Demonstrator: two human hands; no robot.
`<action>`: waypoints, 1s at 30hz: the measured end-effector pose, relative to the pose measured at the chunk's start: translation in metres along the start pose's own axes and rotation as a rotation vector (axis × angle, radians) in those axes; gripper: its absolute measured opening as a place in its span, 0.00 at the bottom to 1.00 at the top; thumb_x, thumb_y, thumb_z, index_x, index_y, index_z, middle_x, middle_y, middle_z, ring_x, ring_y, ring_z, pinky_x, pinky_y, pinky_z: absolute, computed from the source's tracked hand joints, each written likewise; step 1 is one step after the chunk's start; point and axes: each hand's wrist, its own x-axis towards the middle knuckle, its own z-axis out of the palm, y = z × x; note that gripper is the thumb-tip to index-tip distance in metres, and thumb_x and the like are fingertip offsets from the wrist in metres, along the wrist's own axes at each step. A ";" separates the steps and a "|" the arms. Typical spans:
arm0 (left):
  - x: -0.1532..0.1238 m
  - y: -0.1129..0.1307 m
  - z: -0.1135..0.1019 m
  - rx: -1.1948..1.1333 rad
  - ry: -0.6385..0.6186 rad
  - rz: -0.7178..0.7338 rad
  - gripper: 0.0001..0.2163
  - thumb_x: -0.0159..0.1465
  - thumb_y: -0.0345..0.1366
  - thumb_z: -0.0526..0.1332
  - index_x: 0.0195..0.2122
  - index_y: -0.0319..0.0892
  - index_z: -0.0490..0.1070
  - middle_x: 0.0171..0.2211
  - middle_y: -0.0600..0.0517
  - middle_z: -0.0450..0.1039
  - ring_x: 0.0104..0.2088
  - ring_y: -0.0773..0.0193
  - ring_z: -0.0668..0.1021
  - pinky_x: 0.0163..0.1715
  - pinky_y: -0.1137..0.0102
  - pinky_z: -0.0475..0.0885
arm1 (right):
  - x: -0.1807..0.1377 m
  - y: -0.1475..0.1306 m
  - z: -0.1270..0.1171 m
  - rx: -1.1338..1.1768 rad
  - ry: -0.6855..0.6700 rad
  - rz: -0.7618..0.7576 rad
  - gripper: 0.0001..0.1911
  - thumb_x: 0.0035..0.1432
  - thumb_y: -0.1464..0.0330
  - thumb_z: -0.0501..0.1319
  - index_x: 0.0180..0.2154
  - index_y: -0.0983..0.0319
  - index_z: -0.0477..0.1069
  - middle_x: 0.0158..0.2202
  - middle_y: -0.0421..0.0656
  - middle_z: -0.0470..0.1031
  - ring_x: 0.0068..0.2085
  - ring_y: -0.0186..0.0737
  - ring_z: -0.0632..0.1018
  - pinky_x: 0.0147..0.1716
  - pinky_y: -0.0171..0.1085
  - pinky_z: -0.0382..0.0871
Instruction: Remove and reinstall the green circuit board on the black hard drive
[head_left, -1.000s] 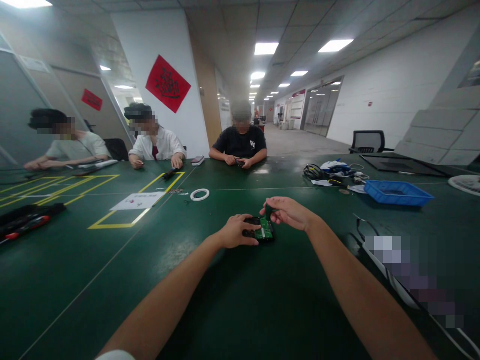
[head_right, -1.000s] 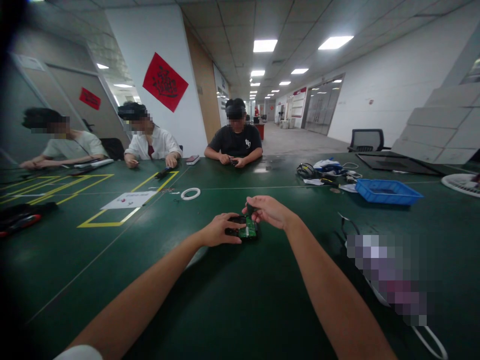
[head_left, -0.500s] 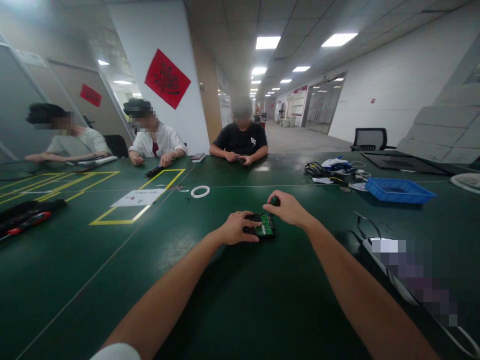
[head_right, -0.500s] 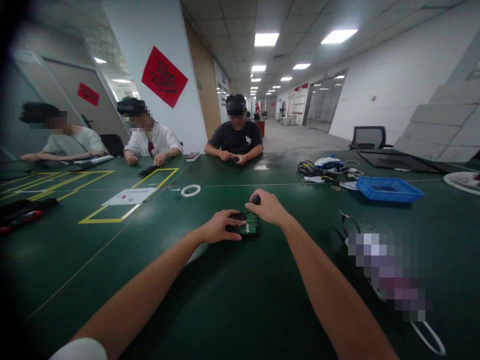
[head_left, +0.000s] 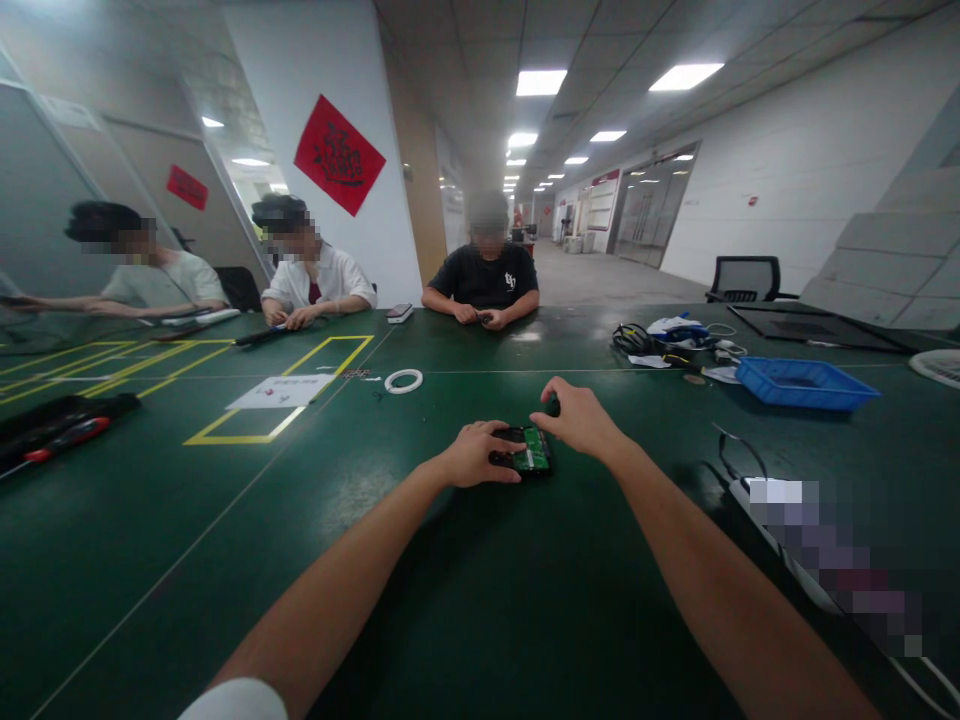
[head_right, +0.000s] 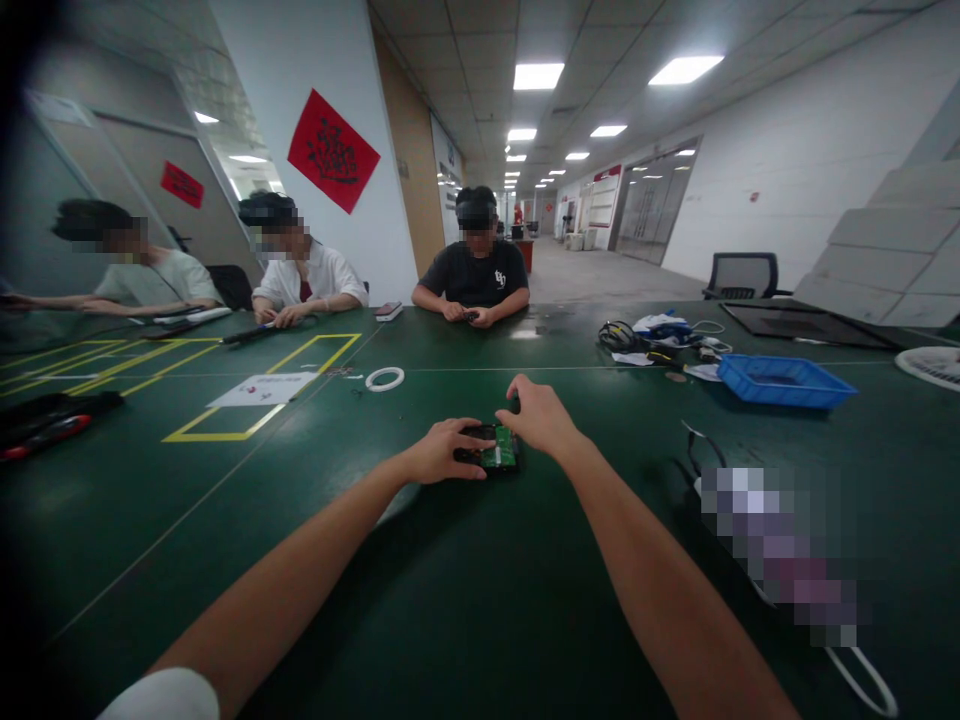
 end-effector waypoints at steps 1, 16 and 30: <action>0.000 0.000 0.000 0.000 -0.001 -0.001 0.29 0.57 0.61 0.66 0.59 0.61 0.71 0.67 0.48 0.58 0.62 0.39 0.66 0.61 0.47 0.58 | 0.001 0.001 0.001 -0.041 0.012 -0.008 0.15 0.55 0.59 0.69 0.39 0.58 0.70 0.28 0.42 0.75 0.31 0.43 0.74 0.31 0.37 0.61; 0.000 0.000 0.000 0.011 0.000 0.004 0.29 0.58 0.61 0.65 0.60 0.61 0.71 0.67 0.48 0.58 0.62 0.40 0.66 0.61 0.47 0.58 | 0.003 0.004 0.005 -0.184 0.058 -0.143 0.12 0.58 0.70 0.62 0.45 0.60 0.70 0.47 0.48 0.75 0.45 0.44 0.76 0.45 0.39 0.66; 0.000 0.002 0.002 0.049 0.016 -0.032 0.29 0.59 0.62 0.63 0.60 0.61 0.71 0.66 0.47 0.58 0.62 0.39 0.65 0.60 0.46 0.57 | 0.004 0.007 0.004 -0.016 0.010 -0.067 0.15 0.61 0.68 0.60 0.51 0.59 0.67 0.36 0.46 0.78 0.35 0.43 0.76 0.37 0.38 0.63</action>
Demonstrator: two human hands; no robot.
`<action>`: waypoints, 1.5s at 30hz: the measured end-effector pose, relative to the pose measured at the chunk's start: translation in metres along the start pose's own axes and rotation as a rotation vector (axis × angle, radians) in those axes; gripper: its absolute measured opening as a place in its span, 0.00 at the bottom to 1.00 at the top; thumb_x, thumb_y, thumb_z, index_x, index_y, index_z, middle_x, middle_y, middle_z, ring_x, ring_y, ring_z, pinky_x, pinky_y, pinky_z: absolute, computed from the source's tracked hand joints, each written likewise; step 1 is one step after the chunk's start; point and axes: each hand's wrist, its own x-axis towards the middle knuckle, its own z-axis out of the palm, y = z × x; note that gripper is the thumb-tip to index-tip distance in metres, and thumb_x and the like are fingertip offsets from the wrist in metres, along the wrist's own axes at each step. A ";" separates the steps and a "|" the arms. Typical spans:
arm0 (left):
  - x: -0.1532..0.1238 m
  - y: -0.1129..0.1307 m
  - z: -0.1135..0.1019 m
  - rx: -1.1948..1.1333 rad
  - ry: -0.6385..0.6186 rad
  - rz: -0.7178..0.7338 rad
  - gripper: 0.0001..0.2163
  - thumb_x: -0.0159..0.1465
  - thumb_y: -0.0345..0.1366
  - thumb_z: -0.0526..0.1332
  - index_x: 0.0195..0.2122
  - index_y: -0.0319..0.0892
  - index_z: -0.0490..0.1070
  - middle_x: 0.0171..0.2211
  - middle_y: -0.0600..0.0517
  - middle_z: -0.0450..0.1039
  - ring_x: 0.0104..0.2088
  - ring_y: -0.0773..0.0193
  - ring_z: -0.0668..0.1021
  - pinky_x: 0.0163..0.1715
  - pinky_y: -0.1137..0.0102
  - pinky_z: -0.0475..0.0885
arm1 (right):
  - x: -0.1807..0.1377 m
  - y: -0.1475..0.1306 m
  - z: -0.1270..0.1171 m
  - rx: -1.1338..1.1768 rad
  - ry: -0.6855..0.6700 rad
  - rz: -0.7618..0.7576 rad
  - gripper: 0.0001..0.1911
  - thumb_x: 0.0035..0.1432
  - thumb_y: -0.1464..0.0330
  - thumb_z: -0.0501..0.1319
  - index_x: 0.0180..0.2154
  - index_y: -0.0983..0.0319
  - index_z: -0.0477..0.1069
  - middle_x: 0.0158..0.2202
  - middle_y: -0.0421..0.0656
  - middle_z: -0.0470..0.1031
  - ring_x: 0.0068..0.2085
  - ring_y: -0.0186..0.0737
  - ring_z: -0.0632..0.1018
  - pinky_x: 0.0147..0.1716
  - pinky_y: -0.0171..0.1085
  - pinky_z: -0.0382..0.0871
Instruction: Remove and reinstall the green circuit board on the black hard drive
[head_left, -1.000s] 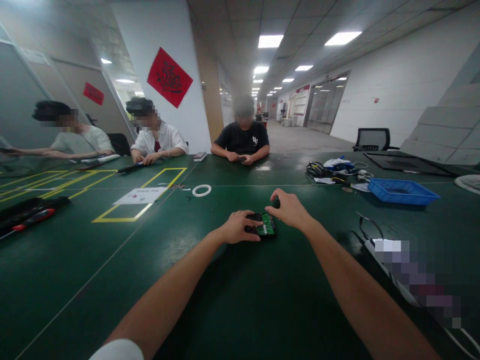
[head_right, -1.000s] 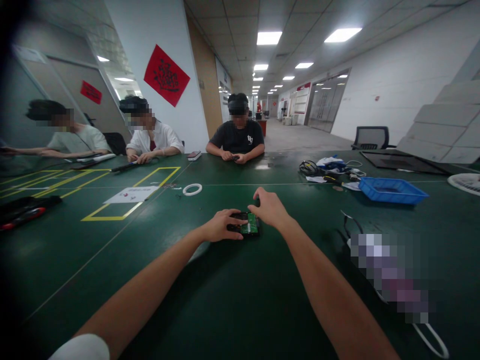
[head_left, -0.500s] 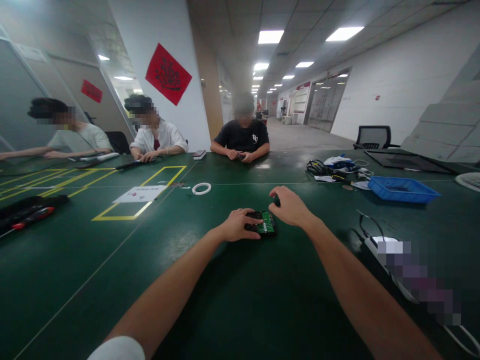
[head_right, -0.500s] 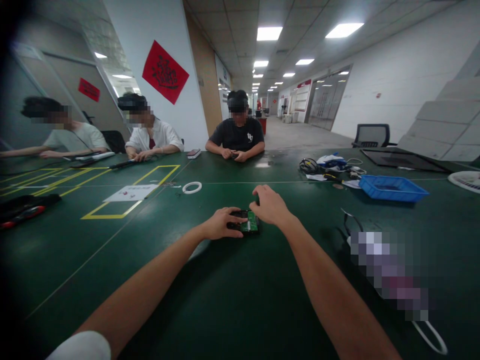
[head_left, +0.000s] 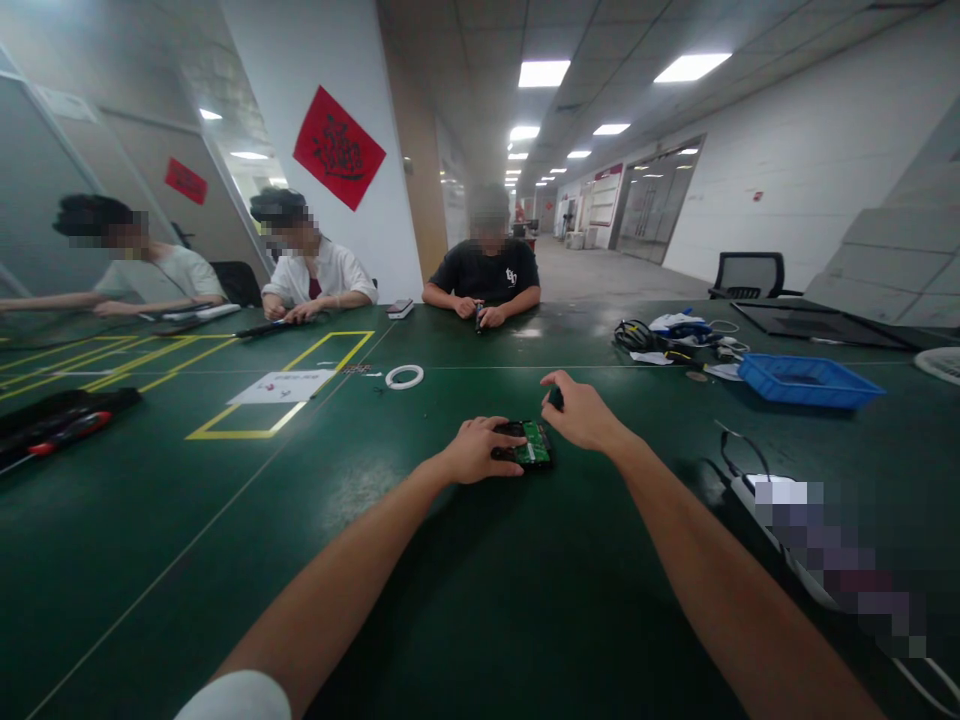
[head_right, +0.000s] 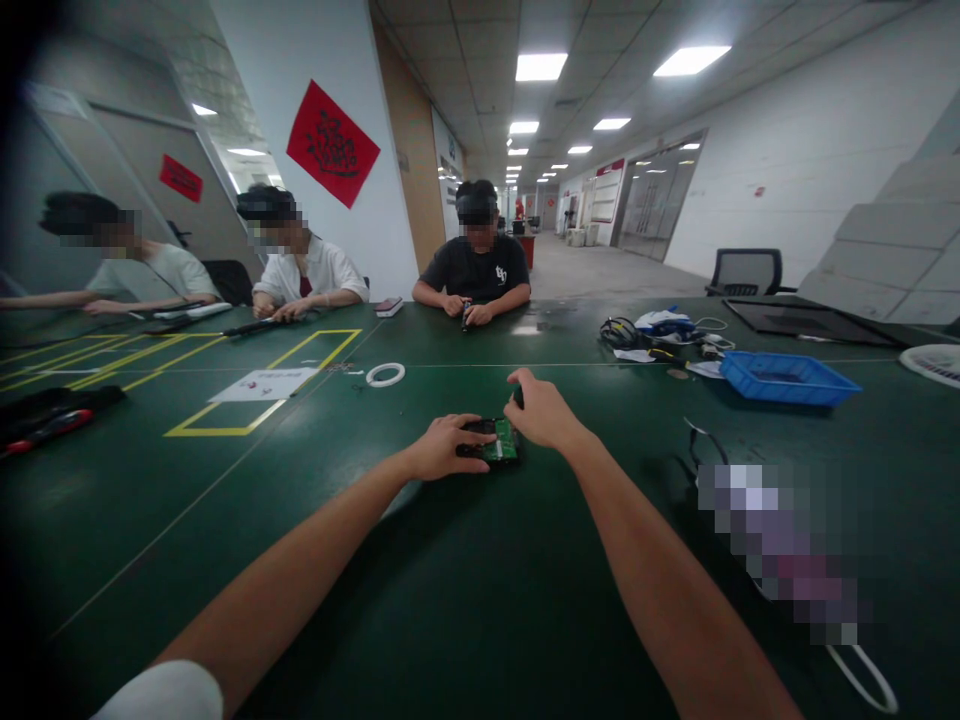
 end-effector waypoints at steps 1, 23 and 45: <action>0.000 0.000 0.001 0.013 0.008 -0.019 0.30 0.59 0.63 0.62 0.60 0.60 0.70 0.66 0.47 0.58 0.62 0.39 0.65 0.60 0.46 0.58 | 0.000 0.001 0.001 0.003 0.008 -0.008 0.16 0.62 0.67 0.60 0.52 0.59 0.67 0.36 0.46 0.78 0.35 0.43 0.76 0.37 0.38 0.63; 0.004 0.007 0.020 0.133 0.139 -0.178 0.28 0.62 0.65 0.57 0.60 0.62 0.70 0.66 0.48 0.59 0.60 0.40 0.65 0.57 0.48 0.60 | 0.003 0.022 0.037 -0.013 0.368 -0.156 0.22 0.67 0.58 0.55 0.58 0.61 0.68 0.49 0.52 0.77 0.44 0.49 0.79 0.48 0.47 0.73; 0.004 0.007 0.018 0.141 0.129 -0.172 0.29 0.62 0.65 0.57 0.61 0.62 0.70 0.66 0.48 0.59 0.60 0.41 0.66 0.57 0.48 0.60 | 0.003 0.036 0.048 0.094 0.497 -0.044 0.21 0.63 0.57 0.60 0.53 0.60 0.63 0.38 0.47 0.79 0.33 0.46 0.80 0.36 0.44 0.74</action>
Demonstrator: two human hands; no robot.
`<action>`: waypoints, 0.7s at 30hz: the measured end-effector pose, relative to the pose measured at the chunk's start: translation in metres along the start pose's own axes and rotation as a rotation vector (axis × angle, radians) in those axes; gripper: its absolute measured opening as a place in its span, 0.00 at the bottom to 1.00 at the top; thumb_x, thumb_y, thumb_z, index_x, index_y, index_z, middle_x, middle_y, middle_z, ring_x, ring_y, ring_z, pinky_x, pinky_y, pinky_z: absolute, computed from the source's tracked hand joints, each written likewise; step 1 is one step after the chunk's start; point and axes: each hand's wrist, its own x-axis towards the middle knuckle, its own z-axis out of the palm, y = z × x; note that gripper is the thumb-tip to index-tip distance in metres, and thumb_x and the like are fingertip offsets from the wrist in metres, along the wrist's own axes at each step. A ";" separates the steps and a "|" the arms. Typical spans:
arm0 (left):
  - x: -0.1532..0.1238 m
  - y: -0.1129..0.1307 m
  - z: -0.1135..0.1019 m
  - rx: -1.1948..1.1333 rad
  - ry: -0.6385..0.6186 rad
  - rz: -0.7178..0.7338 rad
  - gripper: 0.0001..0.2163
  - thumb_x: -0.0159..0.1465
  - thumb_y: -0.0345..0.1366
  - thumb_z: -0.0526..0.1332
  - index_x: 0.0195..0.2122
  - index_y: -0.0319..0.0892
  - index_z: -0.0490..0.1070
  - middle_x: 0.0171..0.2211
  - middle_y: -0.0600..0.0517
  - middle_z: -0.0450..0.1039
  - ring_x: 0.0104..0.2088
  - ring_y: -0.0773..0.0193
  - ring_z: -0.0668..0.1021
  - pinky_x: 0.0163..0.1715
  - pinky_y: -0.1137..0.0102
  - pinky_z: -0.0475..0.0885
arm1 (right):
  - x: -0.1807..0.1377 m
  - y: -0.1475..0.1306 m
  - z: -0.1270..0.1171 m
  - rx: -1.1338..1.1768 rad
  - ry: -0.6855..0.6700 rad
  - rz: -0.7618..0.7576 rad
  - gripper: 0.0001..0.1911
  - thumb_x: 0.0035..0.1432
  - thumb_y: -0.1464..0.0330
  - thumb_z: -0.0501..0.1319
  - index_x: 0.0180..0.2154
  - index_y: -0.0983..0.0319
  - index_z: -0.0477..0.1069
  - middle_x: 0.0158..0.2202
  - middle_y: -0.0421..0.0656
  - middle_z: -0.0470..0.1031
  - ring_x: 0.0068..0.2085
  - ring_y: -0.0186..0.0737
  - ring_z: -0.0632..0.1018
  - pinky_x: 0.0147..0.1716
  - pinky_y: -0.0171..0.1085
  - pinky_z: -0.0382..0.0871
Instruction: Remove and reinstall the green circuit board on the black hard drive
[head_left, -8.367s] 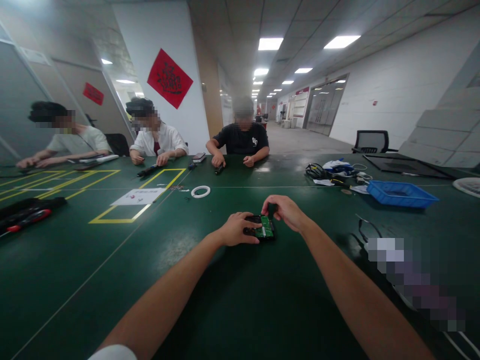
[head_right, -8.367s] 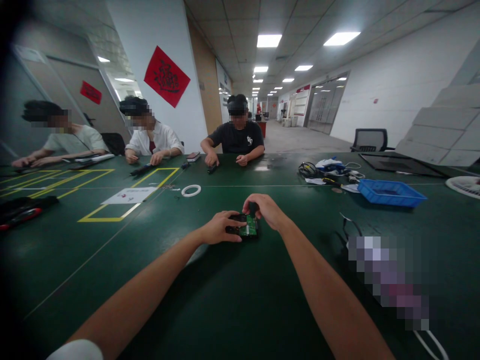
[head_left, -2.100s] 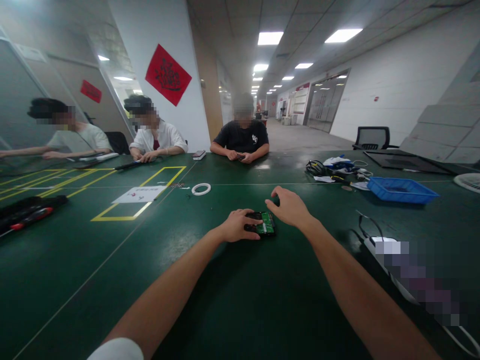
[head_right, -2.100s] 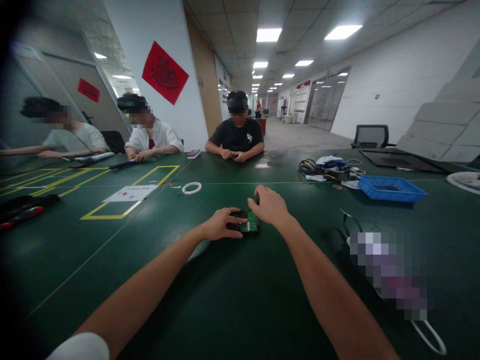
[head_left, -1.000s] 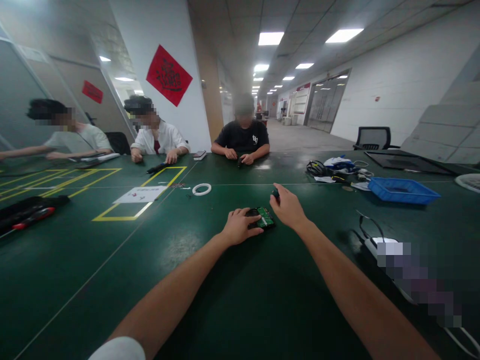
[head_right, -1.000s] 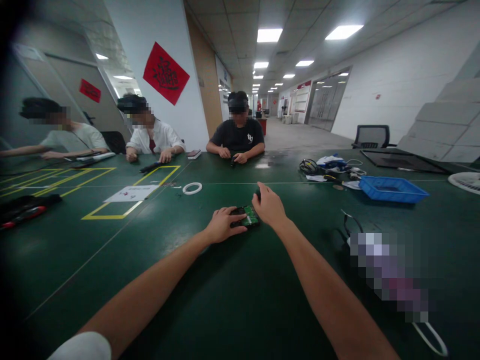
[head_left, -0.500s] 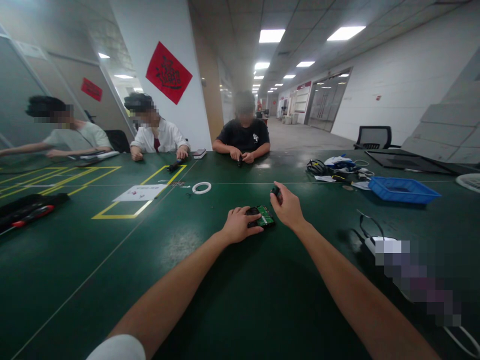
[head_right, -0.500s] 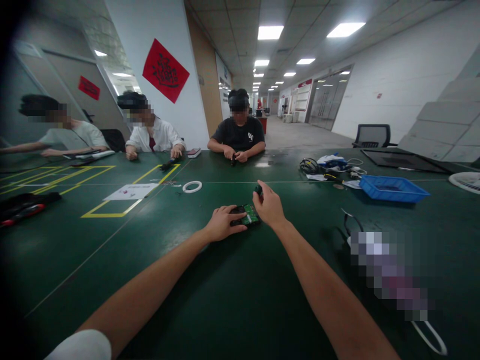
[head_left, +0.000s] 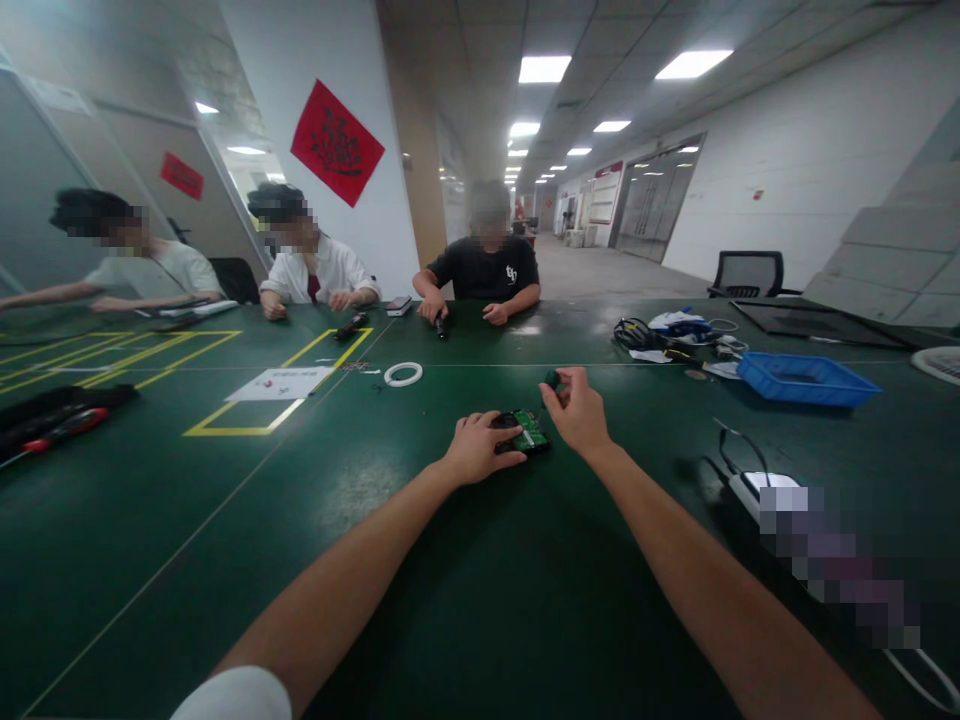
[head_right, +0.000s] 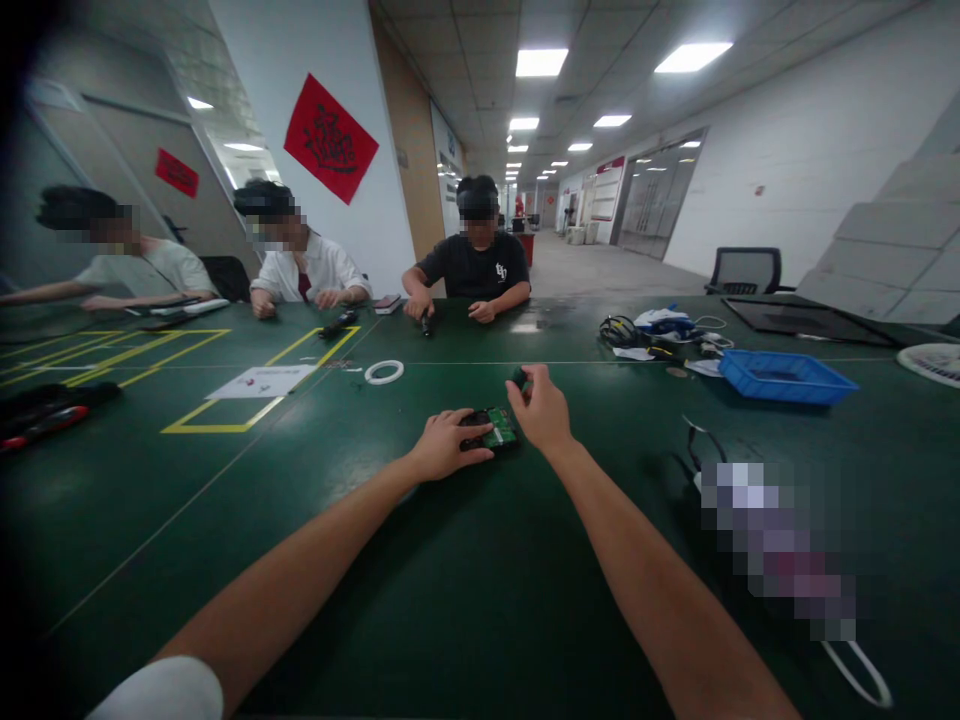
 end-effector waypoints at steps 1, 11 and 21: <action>0.000 0.000 0.000 0.001 0.001 0.002 0.29 0.62 0.65 0.56 0.61 0.62 0.70 0.66 0.48 0.59 0.60 0.40 0.66 0.57 0.48 0.60 | 0.000 0.000 0.000 -0.036 0.013 -0.014 0.21 0.63 0.57 0.60 0.53 0.61 0.63 0.38 0.47 0.79 0.33 0.46 0.80 0.37 0.45 0.74; 0.000 0.001 -0.002 -0.003 -0.004 -0.005 0.28 0.62 0.65 0.56 0.60 0.63 0.70 0.66 0.47 0.59 0.61 0.40 0.65 0.57 0.48 0.60 | 0.005 -0.007 -0.008 -0.125 0.036 -0.158 0.13 0.63 0.61 0.60 0.47 0.59 0.68 0.45 0.51 0.73 0.42 0.49 0.77 0.42 0.47 0.74; 0.000 0.002 -0.002 -0.018 -0.004 -0.017 0.28 0.61 0.64 0.58 0.60 0.62 0.71 0.66 0.49 0.59 0.61 0.41 0.65 0.58 0.48 0.60 | 0.005 -0.018 -0.009 -0.086 -0.041 -0.197 0.16 0.64 0.67 0.56 0.53 0.59 0.64 0.54 0.54 0.71 0.51 0.53 0.76 0.48 0.51 0.74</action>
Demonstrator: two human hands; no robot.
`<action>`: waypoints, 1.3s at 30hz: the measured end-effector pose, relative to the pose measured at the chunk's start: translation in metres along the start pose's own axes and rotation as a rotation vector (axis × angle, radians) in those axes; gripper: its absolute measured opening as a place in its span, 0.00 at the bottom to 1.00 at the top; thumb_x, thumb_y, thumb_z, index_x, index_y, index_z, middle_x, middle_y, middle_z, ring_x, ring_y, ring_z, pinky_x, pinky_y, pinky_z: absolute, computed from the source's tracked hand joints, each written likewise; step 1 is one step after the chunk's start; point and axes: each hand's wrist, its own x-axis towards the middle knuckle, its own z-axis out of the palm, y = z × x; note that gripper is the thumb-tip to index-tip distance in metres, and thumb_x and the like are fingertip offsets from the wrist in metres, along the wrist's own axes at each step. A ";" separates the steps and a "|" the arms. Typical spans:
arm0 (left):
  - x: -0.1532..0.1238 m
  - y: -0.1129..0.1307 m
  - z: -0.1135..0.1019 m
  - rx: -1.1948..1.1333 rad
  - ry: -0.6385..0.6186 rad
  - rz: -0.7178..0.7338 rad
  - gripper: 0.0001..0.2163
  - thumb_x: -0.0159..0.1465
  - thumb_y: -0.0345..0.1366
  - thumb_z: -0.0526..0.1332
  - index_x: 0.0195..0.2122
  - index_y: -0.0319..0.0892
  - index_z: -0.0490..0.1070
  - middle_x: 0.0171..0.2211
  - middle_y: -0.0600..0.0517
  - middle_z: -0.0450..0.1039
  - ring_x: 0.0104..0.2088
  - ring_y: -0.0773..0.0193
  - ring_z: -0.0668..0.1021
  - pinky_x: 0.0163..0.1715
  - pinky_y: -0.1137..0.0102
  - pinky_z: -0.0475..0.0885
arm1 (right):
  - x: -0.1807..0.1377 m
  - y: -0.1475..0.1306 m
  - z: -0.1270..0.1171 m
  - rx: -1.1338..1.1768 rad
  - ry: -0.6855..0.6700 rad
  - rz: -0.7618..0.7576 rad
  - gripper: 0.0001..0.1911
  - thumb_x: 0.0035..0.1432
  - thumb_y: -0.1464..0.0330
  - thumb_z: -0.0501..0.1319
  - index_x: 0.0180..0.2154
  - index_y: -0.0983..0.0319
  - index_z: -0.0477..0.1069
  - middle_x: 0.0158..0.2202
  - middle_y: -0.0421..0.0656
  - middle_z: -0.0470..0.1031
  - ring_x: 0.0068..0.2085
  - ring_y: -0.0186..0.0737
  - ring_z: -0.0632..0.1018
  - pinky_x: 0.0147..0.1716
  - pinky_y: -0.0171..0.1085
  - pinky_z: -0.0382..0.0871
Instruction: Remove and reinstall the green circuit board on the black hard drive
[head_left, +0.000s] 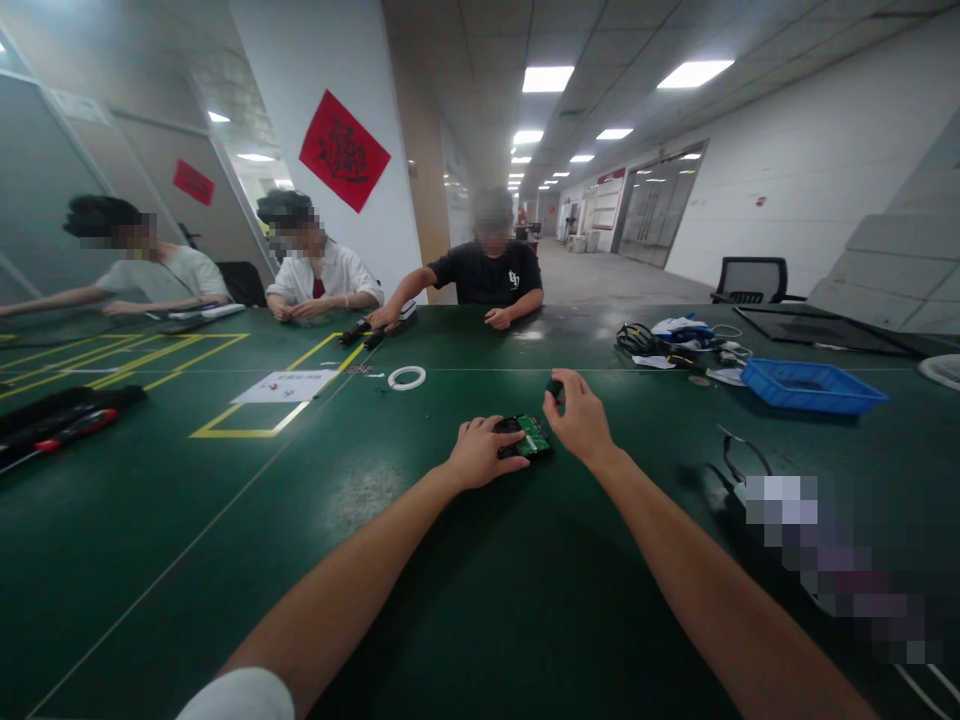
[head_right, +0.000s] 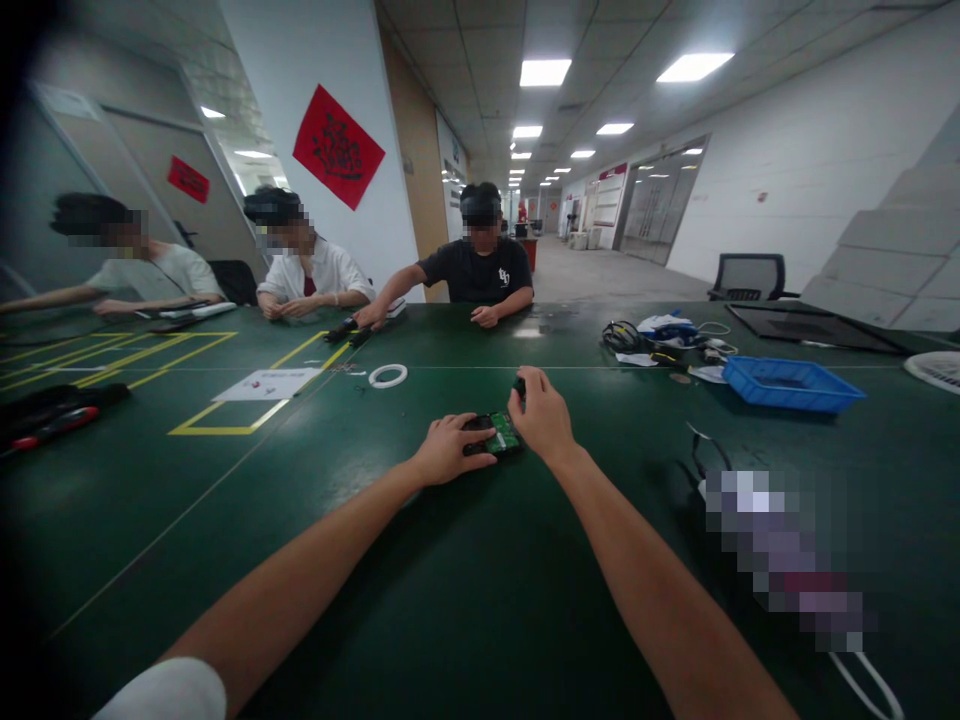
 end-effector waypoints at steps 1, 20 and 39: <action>0.000 0.000 0.000 -0.002 0.001 -0.002 0.28 0.61 0.64 0.58 0.60 0.62 0.71 0.66 0.49 0.59 0.61 0.41 0.65 0.58 0.48 0.60 | 0.000 0.000 0.000 -0.014 0.004 0.003 0.16 0.64 0.66 0.56 0.53 0.59 0.64 0.54 0.53 0.72 0.51 0.53 0.76 0.48 0.51 0.73; -0.002 0.003 -0.003 0.007 0.008 0.002 0.28 0.62 0.65 0.57 0.60 0.62 0.70 0.65 0.47 0.60 0.60 0.41 0.66 0.57 0.48 0.61 | -0.001 0.006 0.002 0.086 0.042 0.125 0.17 0.62 0.58 0.62 0.48 0.60 0.67 0.47 0.51 0.71 0.39 0.47 0.77 0.39 0.48 0.76; 0.000 0.002 -0.001 -0.010 -0.010 -0.010 0.28 0.61 0.63 0.59 0.60 0.62 0.71 0.66 0.49 0.59 0.61 0.41 0.65 0.58 0.48 0.59 | -0.009 0.012 0.012 0.025 0.000 -0.025 0.24 0.62 0.68 0.57 0.59 0.61 0.58 0.59 0.56 0.65 0.56 0.55 0.73 0.50 0.53 0.74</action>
